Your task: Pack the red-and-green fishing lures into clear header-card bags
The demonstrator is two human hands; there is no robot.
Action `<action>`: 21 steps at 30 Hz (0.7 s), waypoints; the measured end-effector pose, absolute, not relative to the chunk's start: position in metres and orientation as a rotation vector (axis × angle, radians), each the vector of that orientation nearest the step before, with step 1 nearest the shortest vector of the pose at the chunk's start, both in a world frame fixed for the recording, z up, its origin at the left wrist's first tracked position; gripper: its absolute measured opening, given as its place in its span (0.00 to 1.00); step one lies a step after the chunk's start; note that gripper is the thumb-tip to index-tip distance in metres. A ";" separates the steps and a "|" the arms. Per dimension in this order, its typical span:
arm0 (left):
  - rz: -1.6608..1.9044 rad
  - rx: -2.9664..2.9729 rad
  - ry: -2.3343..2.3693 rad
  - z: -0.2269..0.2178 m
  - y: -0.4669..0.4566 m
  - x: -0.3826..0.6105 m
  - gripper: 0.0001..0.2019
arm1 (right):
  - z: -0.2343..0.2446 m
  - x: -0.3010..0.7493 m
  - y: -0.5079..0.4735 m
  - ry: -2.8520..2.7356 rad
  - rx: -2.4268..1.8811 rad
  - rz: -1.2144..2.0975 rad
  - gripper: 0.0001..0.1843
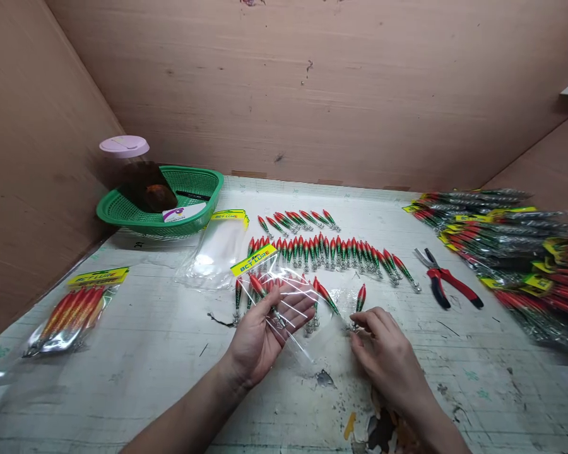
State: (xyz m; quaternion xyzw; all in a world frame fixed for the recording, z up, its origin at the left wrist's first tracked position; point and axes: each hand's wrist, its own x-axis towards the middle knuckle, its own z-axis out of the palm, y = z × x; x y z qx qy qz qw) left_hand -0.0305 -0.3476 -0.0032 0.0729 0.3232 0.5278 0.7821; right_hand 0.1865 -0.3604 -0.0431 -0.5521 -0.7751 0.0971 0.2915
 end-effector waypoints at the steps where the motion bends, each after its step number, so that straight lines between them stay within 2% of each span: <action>1: 1.139 0.153 0.699 -0.003 -0.347 -0.030 0.16 | -0.038 0.190 -0.359 -2.044 -1.453 0.256 0.05; 5: 1.139 0.146 0.712 -0.001 -0.346 -0.029 0.16 | -0.012 0.203 -0.356 -1.901 -1.319 0.336 0.08; 10: 1.118 0.151 0.719 -0.003 -0.345 -0.031 0.16 | 0.021 0.207 -0.366 -2.079 -0.838 1.058 0.10; 12: 1.109 0.148 0.704 -0.003 -0.345 -0.031 0.16 | 0.030 0.198 -0.369 -2.297 -0.718 1.200 0.11; 14: 1.095 0.146 0.694 -0.004 -0.345 -0.031 0.16 | 0.035 0.184 -0.370 -2.469 -0.741 1.059 0.12; 16: 1.076 0.150 0.688 -0.005 -0.346 -0.030 0.16 | 0.034 0.168 -0.368 -2.523 -0.785 0.754 0.13; 21: 1.045 0.183 0.656 -0.005 -0.347 -0.029 0.14 | 0.015 0.141 -0.363 -2.364 -0.858 0.084 0.10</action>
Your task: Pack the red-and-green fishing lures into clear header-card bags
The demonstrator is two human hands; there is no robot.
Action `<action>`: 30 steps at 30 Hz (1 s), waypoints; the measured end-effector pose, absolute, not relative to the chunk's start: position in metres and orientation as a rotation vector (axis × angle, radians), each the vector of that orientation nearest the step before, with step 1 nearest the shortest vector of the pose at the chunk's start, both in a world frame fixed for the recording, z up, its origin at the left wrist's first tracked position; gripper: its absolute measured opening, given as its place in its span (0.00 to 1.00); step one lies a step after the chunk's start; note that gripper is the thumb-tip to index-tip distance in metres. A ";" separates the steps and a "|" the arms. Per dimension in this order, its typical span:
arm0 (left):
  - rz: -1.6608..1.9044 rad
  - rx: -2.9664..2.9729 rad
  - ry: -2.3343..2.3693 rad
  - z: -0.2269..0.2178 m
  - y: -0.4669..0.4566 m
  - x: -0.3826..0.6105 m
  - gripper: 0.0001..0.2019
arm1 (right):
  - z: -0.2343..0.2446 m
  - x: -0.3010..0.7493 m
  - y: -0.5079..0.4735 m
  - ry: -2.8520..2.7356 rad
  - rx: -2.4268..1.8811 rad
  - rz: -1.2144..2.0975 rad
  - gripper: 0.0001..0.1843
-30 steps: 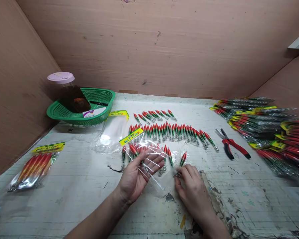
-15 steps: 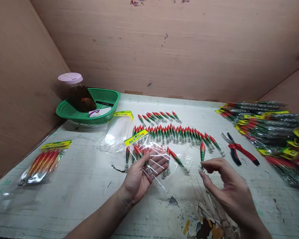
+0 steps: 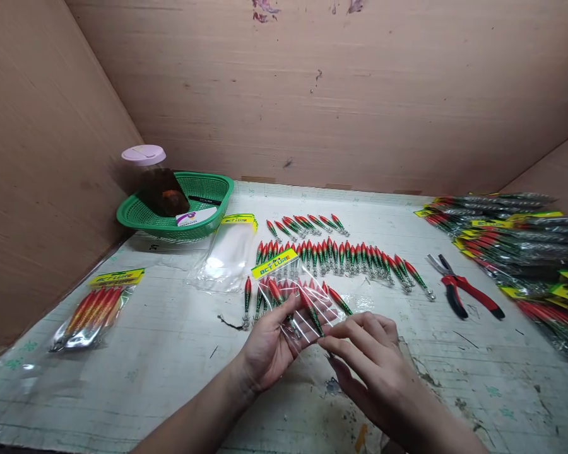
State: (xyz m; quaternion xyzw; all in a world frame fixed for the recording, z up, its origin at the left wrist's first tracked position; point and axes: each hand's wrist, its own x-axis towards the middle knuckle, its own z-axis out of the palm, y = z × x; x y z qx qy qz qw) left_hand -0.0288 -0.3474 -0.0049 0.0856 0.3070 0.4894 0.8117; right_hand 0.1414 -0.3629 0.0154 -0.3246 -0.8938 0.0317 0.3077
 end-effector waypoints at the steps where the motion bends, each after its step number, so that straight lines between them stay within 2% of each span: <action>1: 1.042 0.186 0.655 -0.004 -0.347 -0.029 0.14 | 0.012 0.139 -0.363 -2.314 -0.881 0.012 0.10; 10: 1.050 0.172 0.638 -0.006 -0.352 -0.025 0.14 | 0.001 0.119 -0.370 -2.023 -0.999 -0.238 0.12; 14: 1.094 0.147 0.615 -0.008 -0.353 -0.024 0.14 | 0.003 0.134 -0.364 -1.979 -0.984 -0.042 0.16; 18: 1.153 0.136 0.586 -0.004 -0.351 -0.028 0.19 | -0.005 0.178 -0.347 -2.044 -1.196 0.085 0.11; 23: 1.221 0.050 0.587 -0.001 -0.349 -0.032 0.12 | -0.029 0.214 -0.334 -2.431 -1.214 0.398 0.14; 26: 1.230 0.016 0.614 -0.003 -0.347 -0.032 0.10 | -0.043 0.216 -0.335 -2.453 -1.195 0.377 0.15; 30: 1.210 0.029 0.578 -0.006 -0.345 -0.032 0.14 | -0.053 0.212 -0.335 -2.448 -1.130 0.230 0.11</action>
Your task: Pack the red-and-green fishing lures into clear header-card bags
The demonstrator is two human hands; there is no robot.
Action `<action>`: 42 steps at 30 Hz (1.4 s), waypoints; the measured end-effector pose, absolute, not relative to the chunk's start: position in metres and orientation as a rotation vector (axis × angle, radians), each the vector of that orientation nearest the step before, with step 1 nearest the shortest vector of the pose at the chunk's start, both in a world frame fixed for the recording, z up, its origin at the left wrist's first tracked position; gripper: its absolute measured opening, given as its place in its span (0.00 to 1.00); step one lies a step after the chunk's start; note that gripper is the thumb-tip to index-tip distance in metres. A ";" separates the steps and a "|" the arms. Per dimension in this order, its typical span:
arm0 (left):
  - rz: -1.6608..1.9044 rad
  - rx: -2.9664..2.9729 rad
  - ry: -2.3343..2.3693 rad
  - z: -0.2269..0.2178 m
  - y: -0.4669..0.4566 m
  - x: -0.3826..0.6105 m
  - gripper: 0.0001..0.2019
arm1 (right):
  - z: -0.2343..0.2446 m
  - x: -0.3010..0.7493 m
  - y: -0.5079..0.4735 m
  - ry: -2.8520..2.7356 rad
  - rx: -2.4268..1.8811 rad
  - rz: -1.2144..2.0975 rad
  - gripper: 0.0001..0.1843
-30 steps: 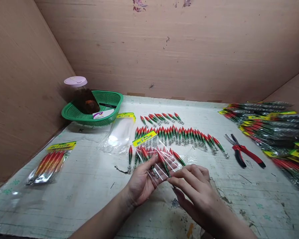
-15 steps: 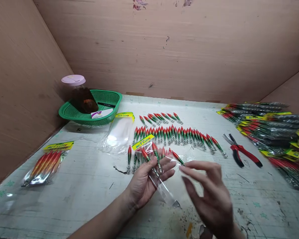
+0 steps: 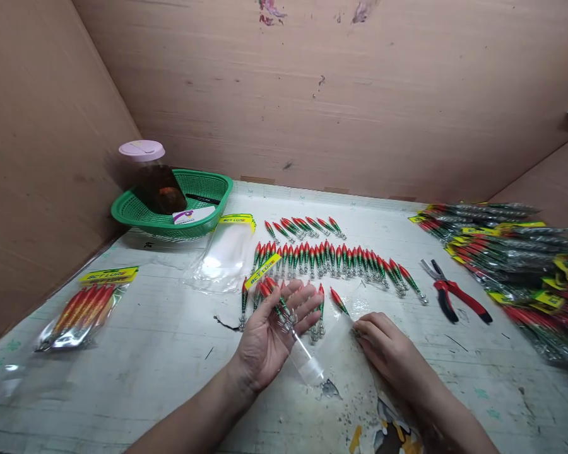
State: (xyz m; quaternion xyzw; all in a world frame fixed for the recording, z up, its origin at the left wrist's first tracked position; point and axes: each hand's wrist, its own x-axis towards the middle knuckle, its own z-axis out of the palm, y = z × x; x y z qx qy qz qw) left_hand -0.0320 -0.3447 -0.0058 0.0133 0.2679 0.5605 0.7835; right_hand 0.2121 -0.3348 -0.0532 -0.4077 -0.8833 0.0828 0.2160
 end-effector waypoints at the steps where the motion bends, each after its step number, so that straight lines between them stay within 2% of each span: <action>1: 1.202 0.034 0.572 -0.006 -0.344 -0.032 0.15 | -0.052 0.212 -0.335 -2.441 -1.111 0.207 0.10; 5: 1.216 0.030 0.608 -0.006 -0.344 -0.031 0.16 | -0.022 0.215 -0.346 -2.305 -1.081 0.222 0.07; 8: 1.223 0.027 0.627 -0.006 -0.344 -0.031 0.17 | 0.018 0.217 -0.364 -2.224 -1.011 0.461 0.12; 11: 1.206 0.039 0.618 -0.007 -0.344 -0.032 0.17 | 0.051 0.207 -0.376 -2.310 -0.775 0.767 0.12; 13: 1.194 0.043 0.624 -0.006 -0.344 -0.032 0.16 | 0.061 0.192 -0.375 -2.453 -0.714 0.789 0.11; 16: 1.178 0.053 0.631 -0.006 -0.345 -0.031 0.15 | 0.055 0.166 -0.365 -2.580 -0.750 0.547 0.11; 21: 1.168 0.063 0.591 -0.008 -0.345 -0.030 0.12 | 0.028 0.138 -0.355 -2.405 -0.806 0.055 0.11; 27: 1.161 0.040 0.566 -0.008 -0.345 -0.031 0.13 | 0.016 0.130 -0.358 -2.290 -0.844 -0.145 0.15; 31: 1.144 0.063 0.564 -0.004 -0.348 -0.029 0.14 | 0.014 0.120 -0.357 -2.172 -0.922 -0.110 0.08; 33: 1.155 0.058 0.586 -0.002 -0.348 -0.028 0.14 | 0.015 0.117 -0.354 -2.126 -0.941 -0.060 0.07; 37: 1.224 0.032 0.694 0.000 -0.341 -0.033 0.14 | 0.014 0.128 -0.341 -2.079 -0.924 0.298 0.05; 42: 1.363 -0.011 0.711 -0.003 -0.328 -0.047 0.14 | -0.004 0.157 -0.321 -2.304 -1.197 0.566 0.05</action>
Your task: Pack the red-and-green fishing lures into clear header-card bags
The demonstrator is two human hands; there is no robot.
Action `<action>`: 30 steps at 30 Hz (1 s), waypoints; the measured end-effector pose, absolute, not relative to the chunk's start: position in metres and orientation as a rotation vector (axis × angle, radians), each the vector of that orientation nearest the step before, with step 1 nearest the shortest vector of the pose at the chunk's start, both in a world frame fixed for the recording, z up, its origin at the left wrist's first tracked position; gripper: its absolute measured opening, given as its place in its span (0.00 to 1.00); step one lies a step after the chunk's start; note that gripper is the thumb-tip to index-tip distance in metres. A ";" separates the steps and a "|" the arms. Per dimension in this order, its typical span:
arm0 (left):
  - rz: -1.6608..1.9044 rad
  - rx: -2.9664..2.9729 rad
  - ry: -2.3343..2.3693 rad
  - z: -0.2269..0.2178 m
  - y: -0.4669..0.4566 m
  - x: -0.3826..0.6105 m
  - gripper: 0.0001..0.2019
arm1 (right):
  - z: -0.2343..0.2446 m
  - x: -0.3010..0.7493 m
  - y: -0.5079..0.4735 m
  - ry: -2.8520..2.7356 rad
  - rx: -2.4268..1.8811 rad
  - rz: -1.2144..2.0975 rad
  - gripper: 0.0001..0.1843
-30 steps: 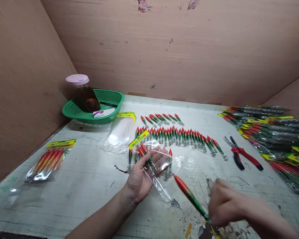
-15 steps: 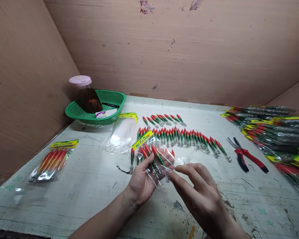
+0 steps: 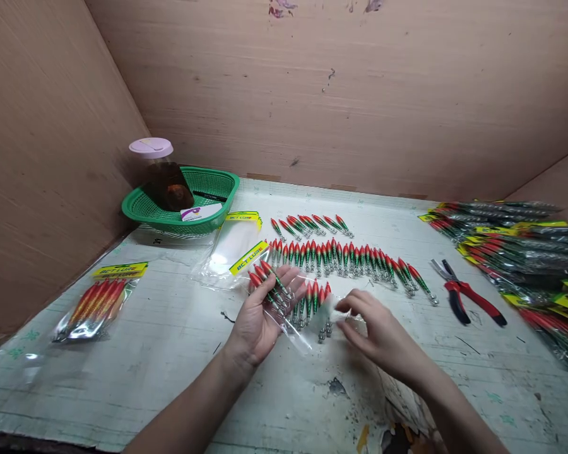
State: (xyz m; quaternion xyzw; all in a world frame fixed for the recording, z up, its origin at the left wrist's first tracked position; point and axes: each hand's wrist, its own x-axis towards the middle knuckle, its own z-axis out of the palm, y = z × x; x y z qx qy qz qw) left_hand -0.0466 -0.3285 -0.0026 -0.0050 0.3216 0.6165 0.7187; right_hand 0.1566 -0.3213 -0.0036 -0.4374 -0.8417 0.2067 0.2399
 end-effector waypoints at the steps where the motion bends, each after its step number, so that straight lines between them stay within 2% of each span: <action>1: 1.377 -0.022 0.712 -0.003 -0.327 -0.048 0.14 | -0.009 0.159 -0.320 -2.380 -1.232 0.612 0.05; 6: 1.381 -0.017 0.701 -0.006 -0.327 -0.047 0.13 | -0.035 0.151 -0.325 -2.455 -1.267 0.495 0.10; 9: 1.353 -0.009 0.711 -0.006 -0.328 -0.045 0.13 | -0.036 0.153 -0.327 -2.424 -1.241 0.457 0.08; 15: 1.321 -0.016 0.720 -0.008 -0.328 -0.044 0.14 | 0.019 0.193 -0.330 -2.313 -1.118 0.525 0.05; 20: 1.267 0.019 0.713 -0.009 -0.329 -0.043 0.14 | 0.067 0.196 -0.342 -2.494 -0.724 1.002 0.11; 22: 1.251 0.043 0.717 -0.008 -0.331 -0.042 0.13 | 0.070 0.185 -0.343 -2.583 -0.678 1.051 0.10; 26: 1.215 0.048 0.739 -0.006 -0.334 -0.040 0.14 | 0.053 0.164 -0.339 -2.684 -0.848 0.802 0.07; 30: 1.212 0.037 0.703 -0.008 -0.335 -0.039 0.12 | 0.033 0.150 -0.335 -2.568 -0.973 0.396 0.06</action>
